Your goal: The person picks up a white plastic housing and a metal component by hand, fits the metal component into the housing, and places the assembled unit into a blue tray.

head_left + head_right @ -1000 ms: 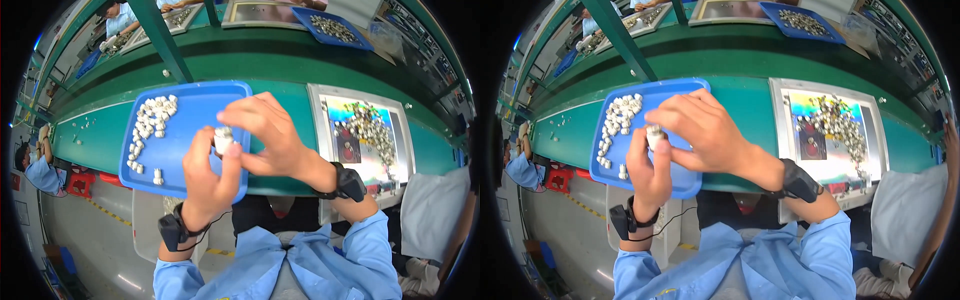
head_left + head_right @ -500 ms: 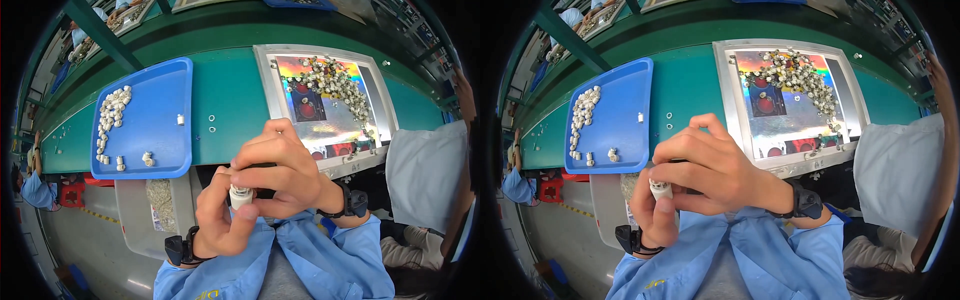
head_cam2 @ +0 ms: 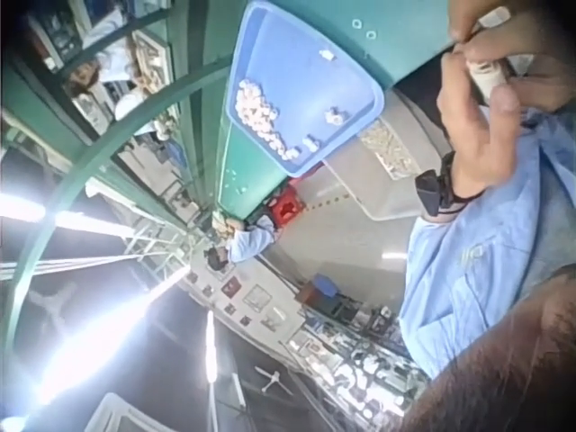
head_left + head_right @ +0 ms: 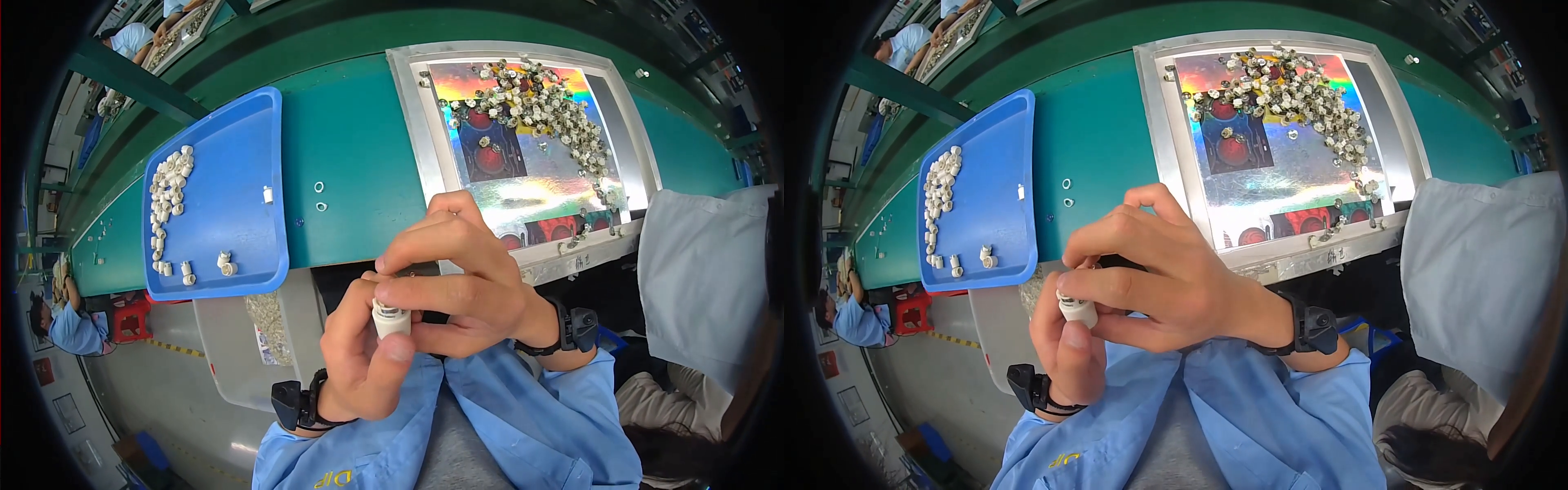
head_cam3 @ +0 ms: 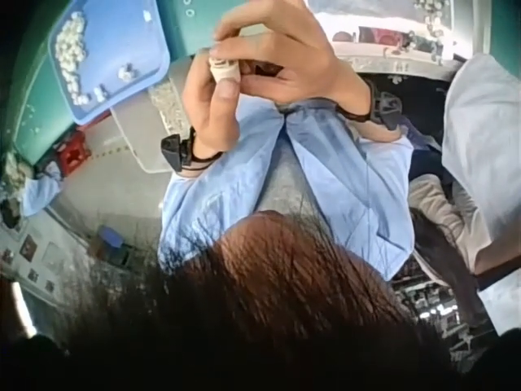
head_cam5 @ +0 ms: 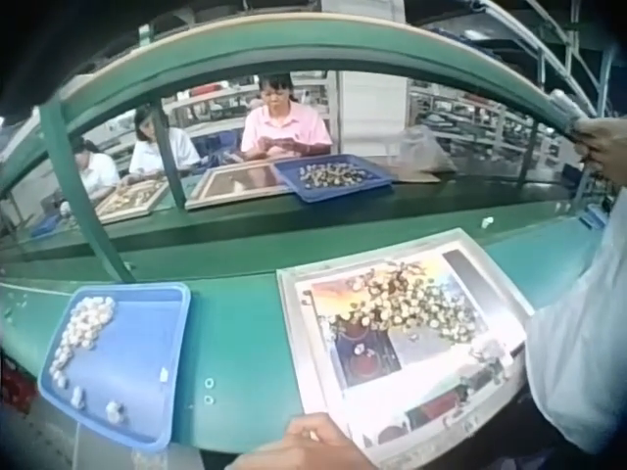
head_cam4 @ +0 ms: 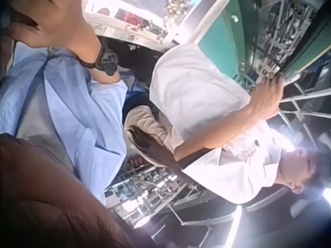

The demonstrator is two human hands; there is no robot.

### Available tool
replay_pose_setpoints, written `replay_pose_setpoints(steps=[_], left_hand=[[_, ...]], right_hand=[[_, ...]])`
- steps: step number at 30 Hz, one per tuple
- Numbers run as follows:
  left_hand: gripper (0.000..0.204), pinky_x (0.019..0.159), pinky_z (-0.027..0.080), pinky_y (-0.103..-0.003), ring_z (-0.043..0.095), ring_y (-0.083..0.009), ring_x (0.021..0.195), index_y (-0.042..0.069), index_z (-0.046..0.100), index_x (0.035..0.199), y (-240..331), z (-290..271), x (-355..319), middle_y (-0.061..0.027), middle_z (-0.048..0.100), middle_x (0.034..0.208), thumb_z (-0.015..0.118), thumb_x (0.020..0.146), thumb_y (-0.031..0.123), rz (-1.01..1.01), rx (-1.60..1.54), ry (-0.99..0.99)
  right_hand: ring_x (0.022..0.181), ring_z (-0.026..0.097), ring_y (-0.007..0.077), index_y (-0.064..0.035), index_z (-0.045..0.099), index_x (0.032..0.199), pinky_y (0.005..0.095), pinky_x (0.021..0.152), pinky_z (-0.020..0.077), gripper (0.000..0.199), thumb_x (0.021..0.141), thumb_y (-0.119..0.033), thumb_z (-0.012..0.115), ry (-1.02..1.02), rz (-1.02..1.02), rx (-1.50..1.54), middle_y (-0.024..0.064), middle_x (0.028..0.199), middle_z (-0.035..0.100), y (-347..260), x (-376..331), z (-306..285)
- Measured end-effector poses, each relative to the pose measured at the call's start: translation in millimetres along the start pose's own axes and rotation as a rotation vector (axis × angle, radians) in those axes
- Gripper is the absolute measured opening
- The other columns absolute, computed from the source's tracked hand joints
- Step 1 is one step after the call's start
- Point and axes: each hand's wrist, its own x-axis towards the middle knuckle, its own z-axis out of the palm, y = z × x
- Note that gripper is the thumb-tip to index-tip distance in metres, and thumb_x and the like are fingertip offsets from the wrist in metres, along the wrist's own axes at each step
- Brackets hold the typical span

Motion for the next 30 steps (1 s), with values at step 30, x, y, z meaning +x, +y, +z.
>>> replay_pose_setpoints(steps=[30], left_hand=[[0.021, 0.076, 0.051, -0.033, 0.071, -0.0214, 0.094, 0.001, 0.068, 0.105, -72, -163, 216, -0.0116, 0.074, 0.097, 0.070, 0.089, 0.014, 0.071, 0.860, 0.107]], right_hand=[[0.121, 0.054, 0.0351, -0.0042, 0.062, 0.130, 0.0439, 0.102, 0.0405, 0.047, 0.086, -0.015, 0.072, -0.327, 0.622, -0.991, 0.0164, 0.132, 0.058, 74, -68, -119]])
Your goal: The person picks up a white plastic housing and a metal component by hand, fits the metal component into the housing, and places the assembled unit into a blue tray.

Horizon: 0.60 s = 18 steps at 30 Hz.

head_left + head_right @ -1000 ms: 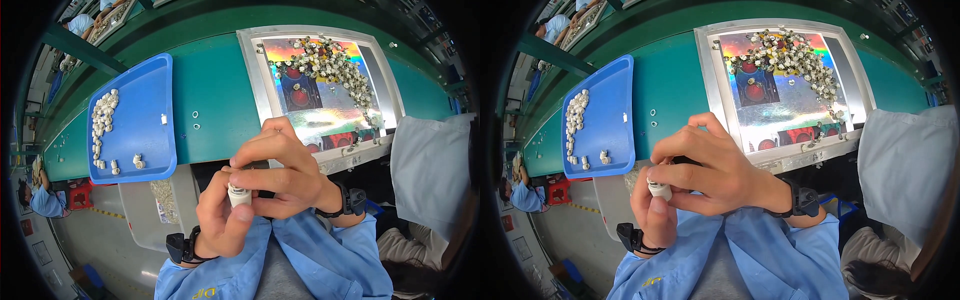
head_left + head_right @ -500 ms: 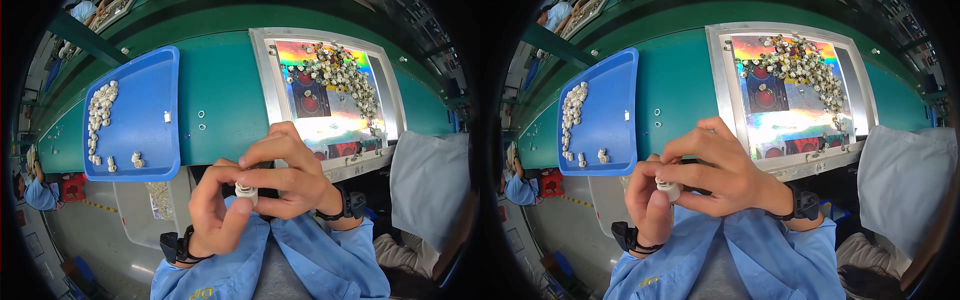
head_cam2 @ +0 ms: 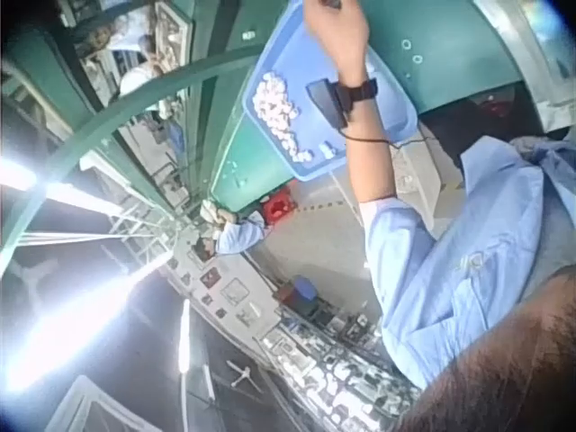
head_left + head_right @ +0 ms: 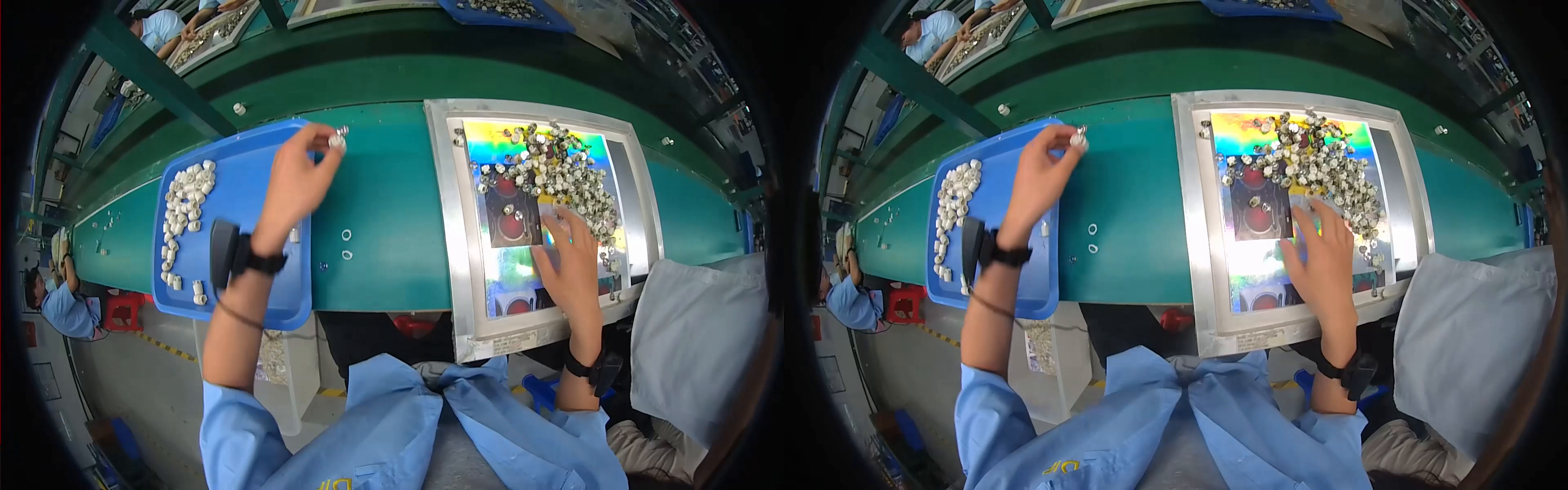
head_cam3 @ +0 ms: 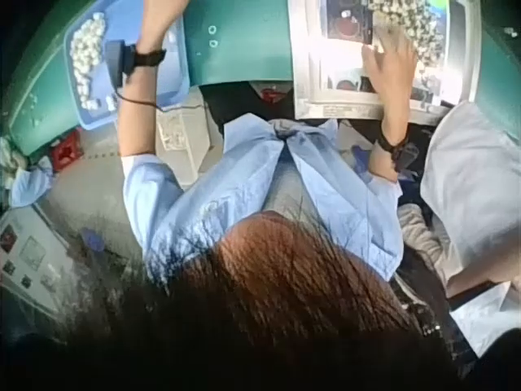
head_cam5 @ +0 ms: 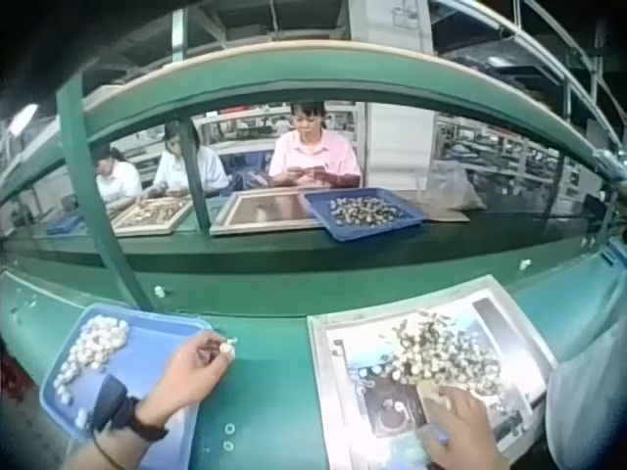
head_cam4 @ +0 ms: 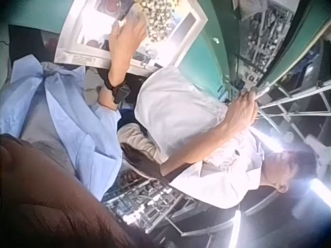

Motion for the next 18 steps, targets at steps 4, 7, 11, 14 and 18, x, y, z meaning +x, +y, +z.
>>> replay_pose_setpoints(steps=[4, 7, 11, 14, 18], left_hand=[[0.024, 0.083, 0.054, -0.036, 0.072, -0.0252, 0.099, 0.001, 0.068, 0.106, -36, 18, 87, -0.0127, 0.074, 0.104, 0.072, 0.089, 0.017, 0.011, 0.168, -0.023], [0.026, 0.086, 0.054, -0.035, 0.072, -0.0246, 0.102, 0.002, 0.069, 0.108, -46, 41, 128, -0.0137, 0.073, 0.111, 0.073, 0.088, 0.017, -0.057, 0.313, -0.050], [0.029, 0.086, 0.054, -0.035, 0.072, -0.0257, 0.102, 0.003, 0.068, 0.110, -59, 61, 145, -0.0153, 0.073, 0.112, 0.073, 0.087, 0.020, -0.044, 0.380, -0.040], [0.030, 0.085, 0.054, -0.035, 0.072, -0.0253, 0.099, 0.003, 0.067, 0.110, -75, 53, 141, -0.0142, 0.073, 0.109, 0.074, 0.086, 0.020, 0.051, 0.407, 0.040], [0.030, 0.085, 0.054, -0.042, 0.068, -0.0334, 0.100, 0.003, 0.065, 0.110, -67, 19, 131, -0.0148, 0.071, 0.110, 0.070, 0.089, 0.024, 0.215, 0.448, 0.157]], right_hand=[[0.118, 0.055, 0.0351, -0.0039, 0.063, 0.130, 0.0437, 0.100, 0.0411, 0.044, 0.087, -0.013, 0.070, -0.007, 0.058, 0.020, 0.0157, 0.128, 0.059, 6, -3, 2], [0.114, 0.056, 0.0350, -0.0036, 0.064, 0.127, 0.0434, 0.098, 0.0416, 0.042, 0.087, -0.012, 0.069, 0.008, 0.096, 0.051, 0.0151, 0.123, 0.060, 9, 5, 4], [0.107, 0.057, 0.0345, -0.0031, 0.065, 0.120, 0.0428, 0.093, 0.0424, 0.035, 0.086, -0.010, 0.068, 0.033, 0.133, 0.070, 0.0142, 0.113, 0.060, 14, 14, 5], [0.101, 0.058, 0.0340, -0.0027, 0.066, 0.114, 0.0423, 0.090, 0.0428, 0.028, 0.086, -0.009, 0.068, 0.048, 0.102, 0.097, 0.0136, 0.107, 0.060, 17, 17, 7], [0.096, 0.060, 0.0325, -0.0017, 0.065, 0.102, 0.0413, 0.085, 0.0433, 0.018, 0.086, -0.006, 0.068, 0.080, 0.132, 0.092, 0.0123, 0.101, 0.060, 20, 17, 7]])
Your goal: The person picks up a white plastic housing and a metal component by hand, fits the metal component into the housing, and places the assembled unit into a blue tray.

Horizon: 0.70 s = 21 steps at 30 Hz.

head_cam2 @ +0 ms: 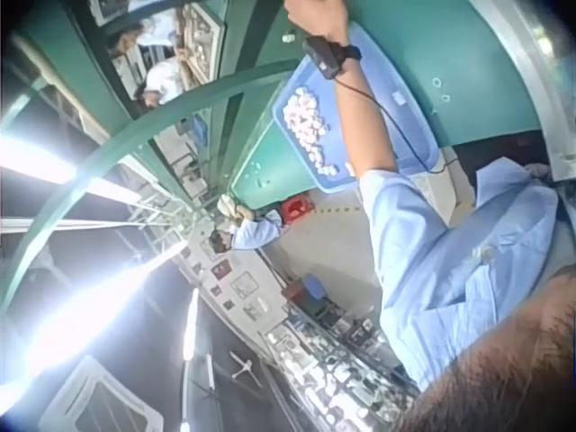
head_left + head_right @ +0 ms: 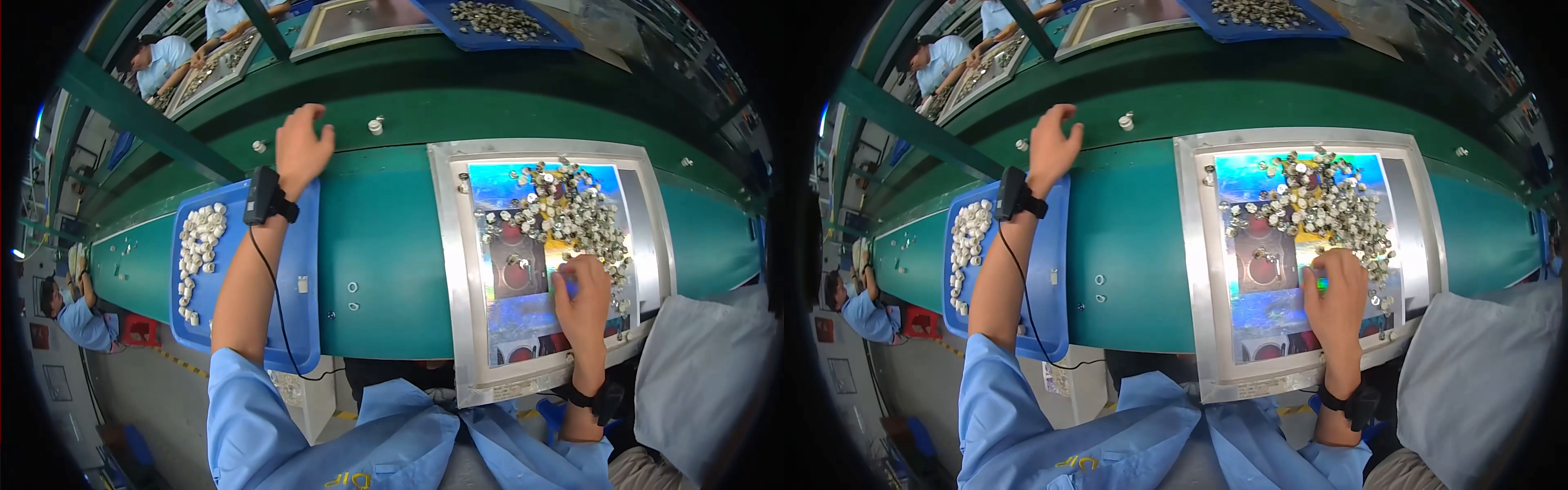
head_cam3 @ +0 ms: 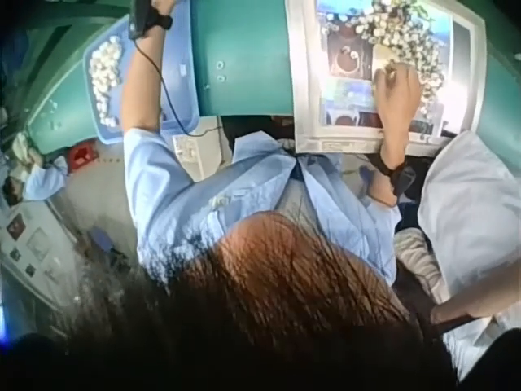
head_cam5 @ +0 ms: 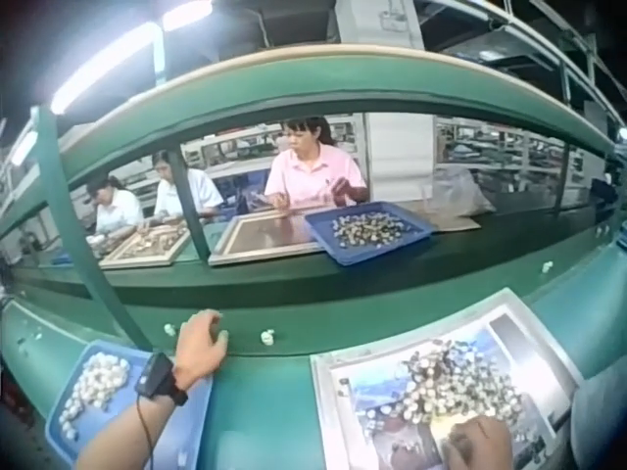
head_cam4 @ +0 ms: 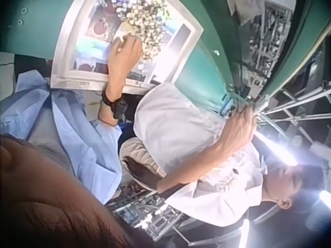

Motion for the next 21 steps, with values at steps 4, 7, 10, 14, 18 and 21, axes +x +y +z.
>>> replay_pose_setpoints(steps=[4, 7, 10, 14, 18, 21], left_hand=[[0.026, 0.082, 0.054, -0.042, 0.069, -0.0328, 0.093, 0.001, 0.065, 0.108, -53, -62, -29, -0.0155, 0.071, 0.103, 0.069, 0.090, 0.019, -0.098, 0.021, 0.106], [0.021, 0.081, 0.054, -0.041, 0.068, -0.0330, 0.088, 0.001, 0.065, 0.107, -48, -108, -77, -0.0165, 0.071, 0.097, 0.067, 0.091, 0.014, -0.160, -0.103, 0.103], [0.019, 0.077, 0.054, -0.042, 0.069, -0.0336, 0.084, 0.001, 0.065, 0.107, -70, -161, -123, -0.0165, 0.072, 0.094, 0.066, 0.090, 0.010, -0.252, 0.108, 0.029], [0.022, 0.079, 0.053, -0.043, 0.067, -0.0336, 0.092, 0.001, 0.067, 0.107, -116, -186, -172, -0.0148, 0.071, 0.098, 0.068, 0.089, 0.014, -0.347, 0.297, 0.015], [0.026, 0.084, 0.050, -0.046, 0.062, -0.0344, 0.102, 0.002, 0.069, 0.105, -114, -169, -161, -0.0136, 0.068, 0.102, 0.070, 0.087, 0.021, -0.148, 0.630, 0.106], [0.028, 0.090, 0.047, -0.049, 0.058, -0.0356, 0.108, 0.004, 0.069, 0.101, -115, -164, -152, -0.0132, 0.066, 0.106, 0.069, 0.085, 0.027, -0.273, 0.770, -0.065]], right_hand=[[0.090, 0.060, 0.0317, -0.0008, 0.065, 0.096, 0.0408, 0.083, 0.0440, 0.012, 0.085, -0.005, 0.067, 0.059, 0.062, 0.001, 0.0129, 0.097, 0.061, -8, 7, 6], [0.085, 0.061, 0.0297, -0.0004, 0.065, 0.096, 0.0393, 0.080, 0.0440, 0.011, 0.086, -0.005, 0.067, 0.022, 0.069, 0.029, 0.0132, 0.093, 0.060, 2, 3, 7], [0.086, 0.060, 0.0306, -0.0022, 0.065, 0.098, 0.0398, 0.081, 0.0435, 0.011, 0.087, -0.005, 0.066, 0.055, 0.049, 0.072, 0.0124, 0.092, 0.061, 1, 2, 5], [0.081, 0.061, 0.0293, -0.0018, 0.064, 0.095, 0.0381, 0.076, 0.0451, 0.007, 0.090, -0.005, 0.066, 0.112, 0.026, 0.172, 0.0116, 0.089, 0.062, 2, 3, 7], [0.075, 0.061, 0.0266, -0.0003, 0.063, 0.091, 0.0361, 0.070, 0.0472, 0.007, 0.091, -0.006, 0.066, 0.066, 0.216, 0.266, 0.0114, 0.083, 0.063, -14, -5, -3], [0.073, 0.060, 0.0218, 0.0001, 0.062, 0.089, 0.0340, 0.069, 0.0477, 0.008, 0.090, -0.006, 0.068, 0.040, 0.289, 0.323, 0.0091, 0.080, 0.063, -17, -18, -9]])
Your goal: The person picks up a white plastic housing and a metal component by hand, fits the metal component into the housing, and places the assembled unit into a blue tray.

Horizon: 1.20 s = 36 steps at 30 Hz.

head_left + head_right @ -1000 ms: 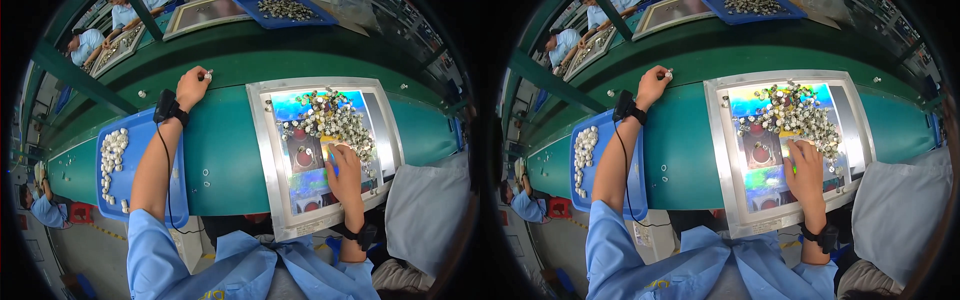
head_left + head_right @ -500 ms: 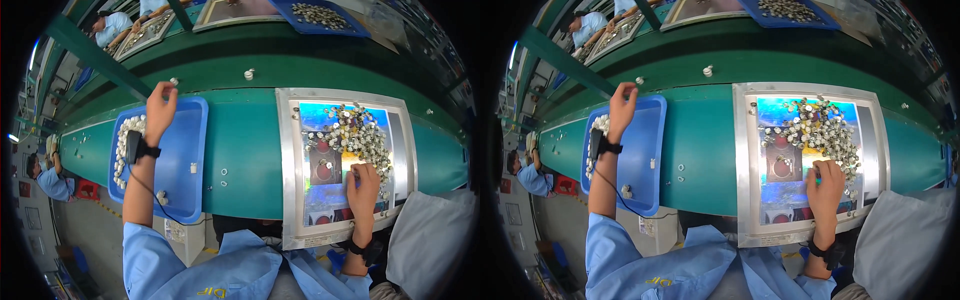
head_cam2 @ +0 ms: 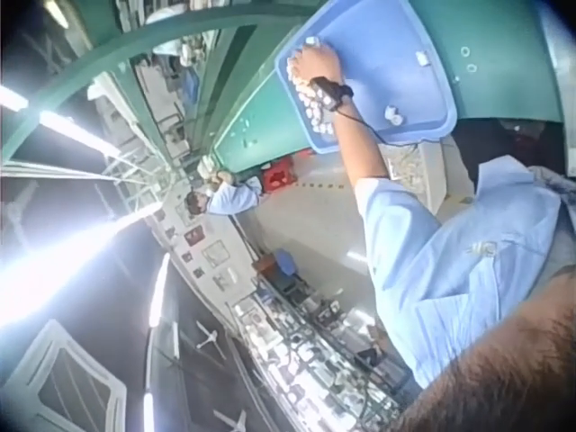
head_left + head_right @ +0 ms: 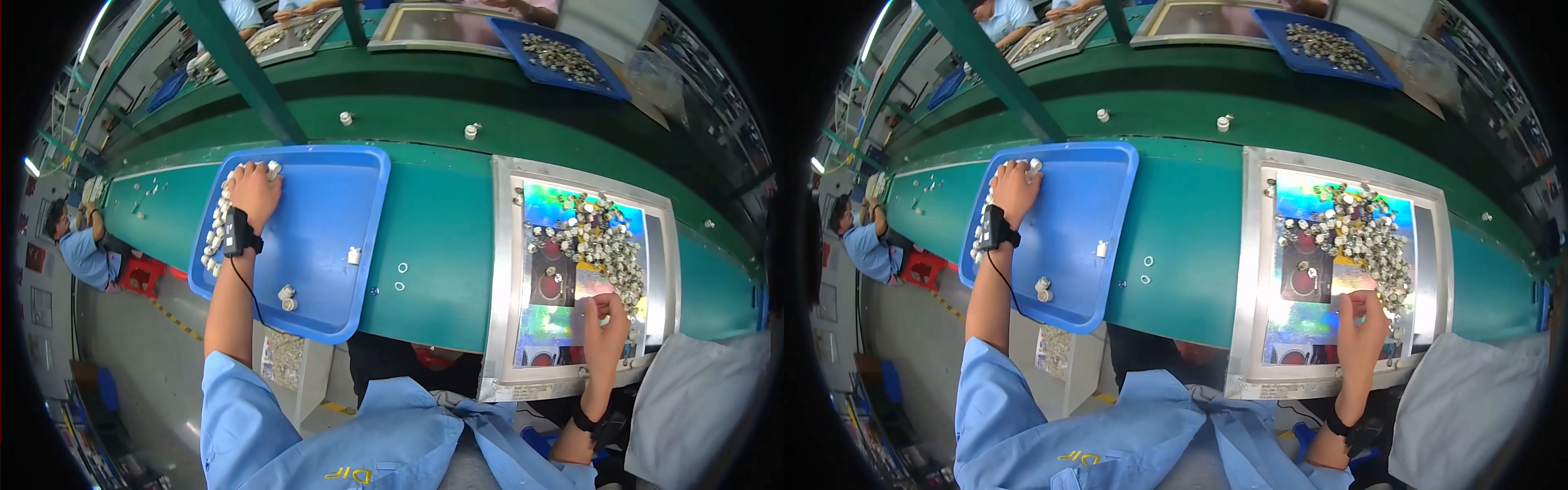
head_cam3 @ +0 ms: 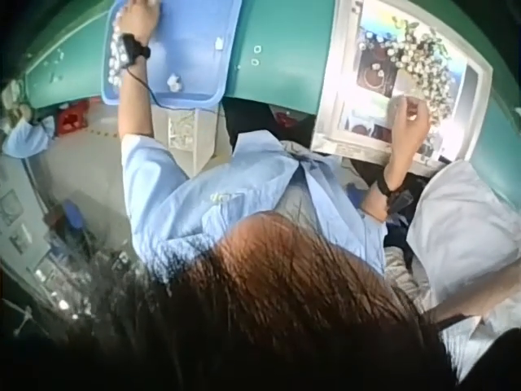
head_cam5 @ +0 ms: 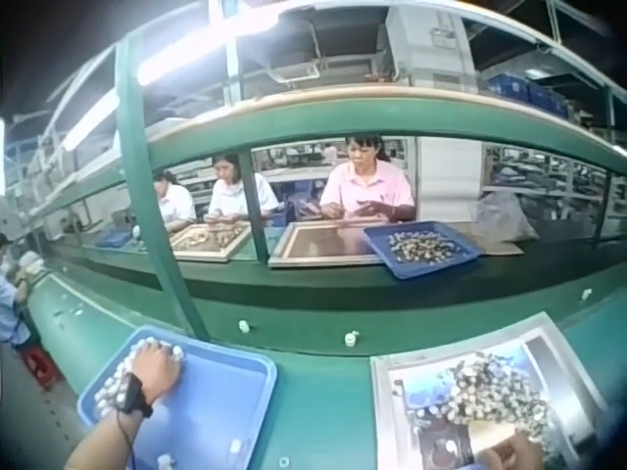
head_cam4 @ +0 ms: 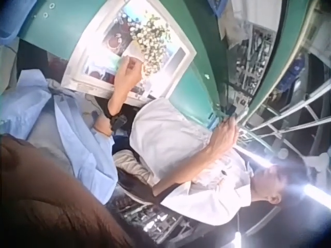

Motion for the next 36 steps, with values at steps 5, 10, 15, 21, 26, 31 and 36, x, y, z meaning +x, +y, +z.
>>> replay_pose_setpoints(steps=[5, 10, 15, 21, 26, 31, 36], left_hand=[[0.024, 0.086, 0.049, -0.052, 0.061, -0.0386, 0.101, 0.005, 0.068, 0.096, -5, 26, 15, -0.0171, 0.067, 0.102, 0.066, 0.089, 0.028, 0.039, 0.047, 0.040], [0.023, 0.076, 0.053, -0.038, 0.066, -0.0271, 0.084, 0.000, 0.063, 0.106, 8, -16, 1, -0.0143, 0.070, 0.097, 0.061, 0.101, 0.023, 0.006, -0.619, 0.104], [0.016, 0.071, 0.049, -0.027, 0.060, -0.0140, 0.076, 0.002, 0.062, 0.102, 105, -83, -70, -0.0072, 0.064, 0.087, 0.055, 0.102, 0.016, -0.028, -1.325, -0.035], [0.021, 0.057, 0.034, -0.023, 0.044, -0.0054, 0.065, 0.002, 0.064, 0.101, 208, -167, -192, 0.0014, 0.055, 0.077, 0.047, 0.100, 0.015, -0.158, -1.805, -0.790], [0.018, 0.068, 0.044, -0.022, 0.055, -0.0073, 0.079, 0.000, 0.065, 0.113, 256, -207, -222, -0.0021, 0.063, 0.091, 0.056, 0.101, 0.011, -0.286, -2.187, -0.883], [0.018, 0.072, 0.046, -0.021, 0.058, -0.0086, 0.086, -0.001, 0.064, 0.115, 248, -219, -236, -0.0040, 0.066, 0.098, 0.057, 0.102, 0.008, -0.399, -2.252, -0.813], [0.020, 0.066, 0.042, -0.024, 0.052, -0.0077, 0.078, -0.002, 0.063, 0.113, 248, -235, -255, -0.0041, 0.064, 0.096, 0.060, 0.099, 0.012, -0.245, -2.025, -0.599]], right_hand=[[0.075, 0.060, 0.0196, 0.0005, 0.064, 0.094, 0.0324, 0.071, 0.0491, 0.011, 0.085, -0.003, 0.070, -0.035, -0.082, -0.049, 0.0090, 0.081, 0.063, 3, -19, 5], [0.089, 0.069, 0.0254, 0.0033, 0.067, 0.115, 0.0365, 0.076, 0.0532, 0.025, 0.090, 0.001, 0.065, -0.132, -0.190, 0.033, 0.0155, 0.099, 0.068, -17, -15, 1], [0.097, 0.071, 0.0255, 0.0055, 0.065, 0.117, 0.0363, 0.080, 0.0554, 0.023, 0.094, 0.001, 0.062, -0.262, 0.001, 0.512, 0.0148, 0.105, 0.069, -42, -27, 3], [0.102, 0.070, 0.0286, 0.0048, 0.064, 0.113, 0.0396, 0.087, 0.0556, 0.019, 0.094, 0.004, 0.061, -0.387, -0.085, 1.088, 0.0195, 0.112, 0.069, -81, -64, 29], [0.110, 0.067, 0.0321, 0.0038, 0.062, 0.113, 0.0415, 0.093, 0.0528, 0.022, 0.091, 0.006, 0.063, -0.357, -0.194, 1.242, 0.0241, 0.115, 0.068, -102, -89, 51], [0.114, 0.065, 0.0334, 0.0037, 0.061, 0.117, 0.0413, 0.096, 0.0510, 0.030, 0.088, 0.006, 0.067, -0.367, -0.407, 1.186, 0.0240, 0.118, 0.068, -105, -95, 50], [0.108, 0.066, 0.0337, 0.0011, 0.065, 0.111, 0.0453, 0.095, 0.0501, 0.032, 0.080, 0.005, 0.073, -0.279, -0.620, 0.933, 0.0219, 0.117, 0.068, -115, -101, 26]])
